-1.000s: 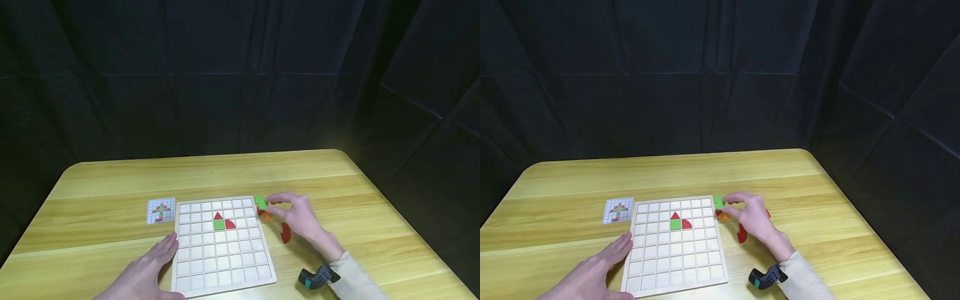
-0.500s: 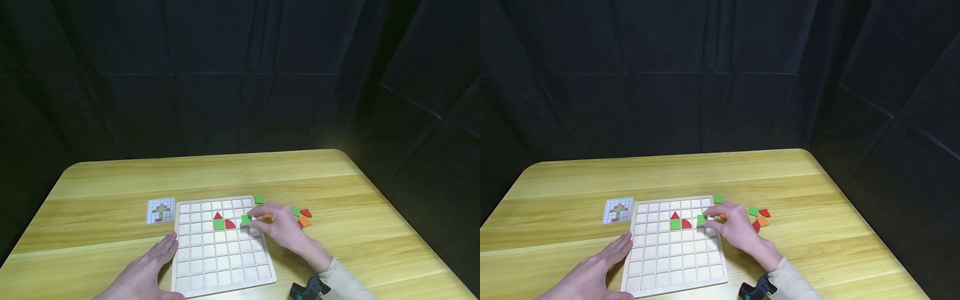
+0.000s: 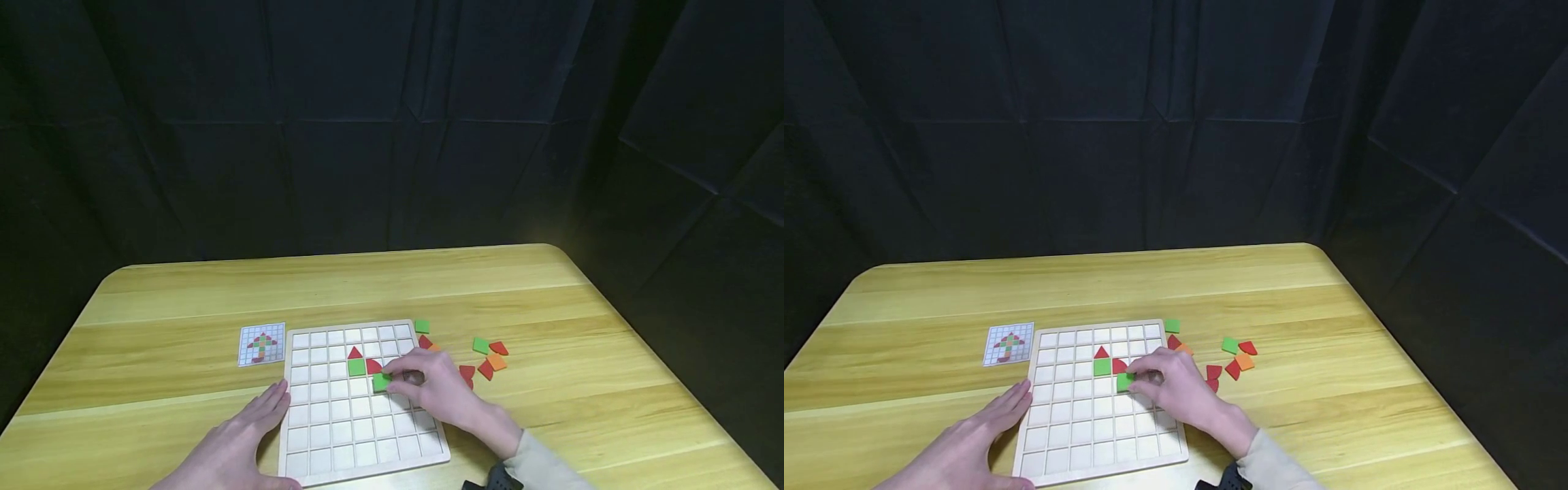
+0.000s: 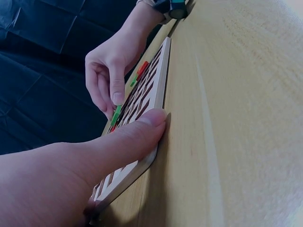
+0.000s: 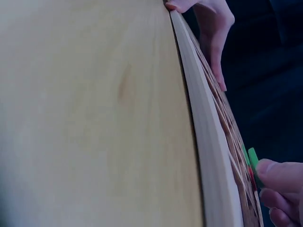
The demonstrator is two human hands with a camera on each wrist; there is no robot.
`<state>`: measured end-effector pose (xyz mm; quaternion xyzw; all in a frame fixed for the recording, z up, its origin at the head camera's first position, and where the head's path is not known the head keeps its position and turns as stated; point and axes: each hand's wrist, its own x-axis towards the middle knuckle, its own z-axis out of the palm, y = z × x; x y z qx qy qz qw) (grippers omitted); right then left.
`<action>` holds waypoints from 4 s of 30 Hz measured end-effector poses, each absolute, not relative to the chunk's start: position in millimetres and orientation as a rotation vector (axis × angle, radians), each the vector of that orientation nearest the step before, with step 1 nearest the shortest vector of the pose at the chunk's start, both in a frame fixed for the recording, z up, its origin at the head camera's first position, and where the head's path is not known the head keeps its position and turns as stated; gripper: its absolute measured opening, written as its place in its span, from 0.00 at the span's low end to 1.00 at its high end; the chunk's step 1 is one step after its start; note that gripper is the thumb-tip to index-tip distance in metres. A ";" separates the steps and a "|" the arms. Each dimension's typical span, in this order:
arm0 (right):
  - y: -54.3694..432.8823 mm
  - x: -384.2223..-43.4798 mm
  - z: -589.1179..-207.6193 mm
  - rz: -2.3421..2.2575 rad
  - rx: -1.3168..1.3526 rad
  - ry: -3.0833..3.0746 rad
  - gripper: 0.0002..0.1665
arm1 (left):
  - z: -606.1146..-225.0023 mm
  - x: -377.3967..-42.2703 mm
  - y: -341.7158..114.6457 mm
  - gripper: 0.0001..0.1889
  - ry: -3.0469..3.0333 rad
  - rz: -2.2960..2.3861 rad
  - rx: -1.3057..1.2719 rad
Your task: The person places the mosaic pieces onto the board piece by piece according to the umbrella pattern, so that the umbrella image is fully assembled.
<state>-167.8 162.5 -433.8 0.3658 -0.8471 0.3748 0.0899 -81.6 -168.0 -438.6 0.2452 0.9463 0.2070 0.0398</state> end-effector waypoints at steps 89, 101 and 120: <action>215.2 -206.8 -440.9 0.885 0.452 -2.625 0.13 | -435.6 -81.4 -167.1 0.63 2.876 0.663 0.714; 206.1 -208.7 -442.2 0.940 0.484 -2.655 0.12 | -431.7 -80.7 -166.2 0.65 2.855 0.702 0.650; 197.8 -210.1 -441.5 0.868 0.445 -2.572 0.13 | -430.9 -80.9 -165.8 0.65 2.871 0.697 0.676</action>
